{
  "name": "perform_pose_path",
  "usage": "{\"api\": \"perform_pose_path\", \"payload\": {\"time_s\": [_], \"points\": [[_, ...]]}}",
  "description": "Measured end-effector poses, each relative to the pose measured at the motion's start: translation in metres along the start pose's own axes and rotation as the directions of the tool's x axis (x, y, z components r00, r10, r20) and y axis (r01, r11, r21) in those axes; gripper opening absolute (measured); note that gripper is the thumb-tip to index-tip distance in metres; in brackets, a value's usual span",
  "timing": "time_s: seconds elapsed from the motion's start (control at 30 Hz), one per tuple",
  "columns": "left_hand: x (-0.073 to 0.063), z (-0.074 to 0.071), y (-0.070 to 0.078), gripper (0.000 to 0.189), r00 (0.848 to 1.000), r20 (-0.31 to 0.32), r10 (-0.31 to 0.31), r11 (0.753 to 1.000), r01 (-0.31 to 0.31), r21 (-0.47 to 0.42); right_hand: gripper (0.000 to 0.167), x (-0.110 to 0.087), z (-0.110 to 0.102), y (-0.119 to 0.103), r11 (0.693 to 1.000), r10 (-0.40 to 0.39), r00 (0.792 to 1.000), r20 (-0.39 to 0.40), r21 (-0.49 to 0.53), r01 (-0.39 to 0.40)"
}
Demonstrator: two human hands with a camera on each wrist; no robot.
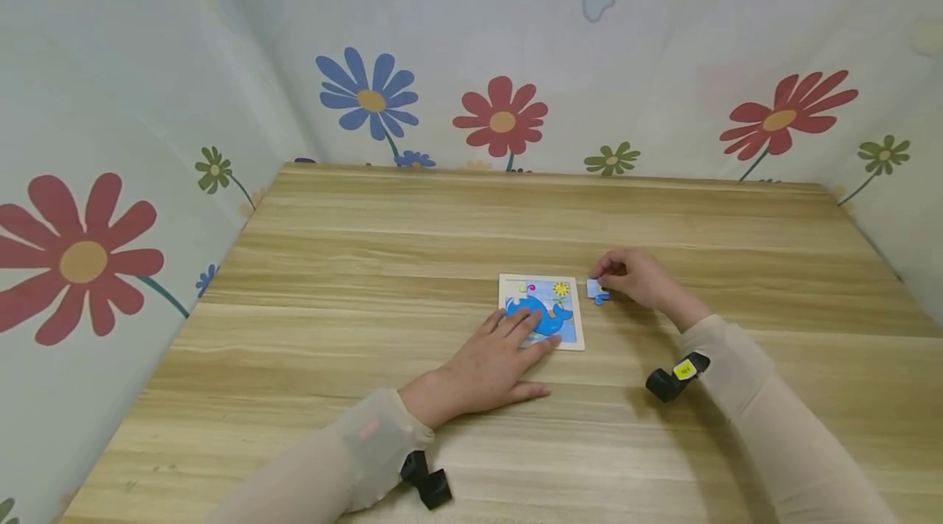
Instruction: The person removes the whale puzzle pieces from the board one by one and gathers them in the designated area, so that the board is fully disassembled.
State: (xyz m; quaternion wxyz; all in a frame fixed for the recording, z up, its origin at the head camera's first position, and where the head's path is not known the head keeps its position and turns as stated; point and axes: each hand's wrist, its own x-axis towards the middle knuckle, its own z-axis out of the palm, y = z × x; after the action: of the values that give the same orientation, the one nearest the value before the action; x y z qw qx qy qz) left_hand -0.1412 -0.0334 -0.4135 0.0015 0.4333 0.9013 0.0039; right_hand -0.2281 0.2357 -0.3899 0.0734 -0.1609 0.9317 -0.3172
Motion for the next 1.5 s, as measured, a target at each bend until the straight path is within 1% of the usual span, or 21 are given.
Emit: {"api": "perform_pose_path", "payload": {"time_s": [0.17, 0.43, 0.57, 0.67, 0.87, 1.1, 1.3, 1.5], "points": [[0.001, -0.004, 0.0, 0.066, 1.0, 0.019, 0.003, 1.0, -0.003, 0.009, 0.011, -0.001, 0.0, 0.0, 1.0, 0.004, 0.999, -0.037, -0.006, -0.004], [0.003, -0.009, 0.001, 0.067, 0.999, 0.051, 0.007, 0.999, -0.009, 0.033, 0.014, -0.003, 0.0, 0.0, 0.999, 0.038, 0.995, -0.09, -0.003, -0.039], [0.003, -0.01, 0.0, 0.067, 0.999, 0.049, 0.005, 0.999, -0.007, 0.039, 0.015, -0.003, 0.0, -0.006, 1.0, 0.026, 0.992, -0.126, -0.015, -0.028], [0.005, -0.01, -0.002, 0.067, 0.999, 0.034, 0.005, 0.999, -0.006, 0.039, 0.015, -0.002, 0.001, -0.012, 1.0, 0.022, 0.99, -0.139, -0.016, -0.025], [0.007, -0.007, -0.004, 0.066, 1.0, 0.009, 0.004, 0.998, -0.004, 0.056, 0.015, 0.0, 0.006, -0.021, 1.0, 0.009, 0.99, -0.138, 0.012, -0.007], [0.006, -0.001, -0.003, 0.069, 0.999, 0.034, -0.003, 1.0, 0.003, 0.018, 0.015, 0.007, 0.015, -0.029, 0.999, -0.029, 0.99, -0.14, 0.036, 0.034], [0.006, 0.001, -0.003, 0.069, 1.0, 0.03, -0.003, 1.0, 0.002, 0.025, 0.014, 0.011, 0.022, -0.034, 0.994, -0.076, 0.987, -0.144, 0.068, 0.086], [0.006, 0.001, -0.002, 0.07, 0.999, 0.046, 0.001, 1.0, 0.0, -0.012, 0.013, 0.015, 0.03, -0.038, 0.991, -0.108, 0.988, -0.108, 0.074, 0.116]]}}
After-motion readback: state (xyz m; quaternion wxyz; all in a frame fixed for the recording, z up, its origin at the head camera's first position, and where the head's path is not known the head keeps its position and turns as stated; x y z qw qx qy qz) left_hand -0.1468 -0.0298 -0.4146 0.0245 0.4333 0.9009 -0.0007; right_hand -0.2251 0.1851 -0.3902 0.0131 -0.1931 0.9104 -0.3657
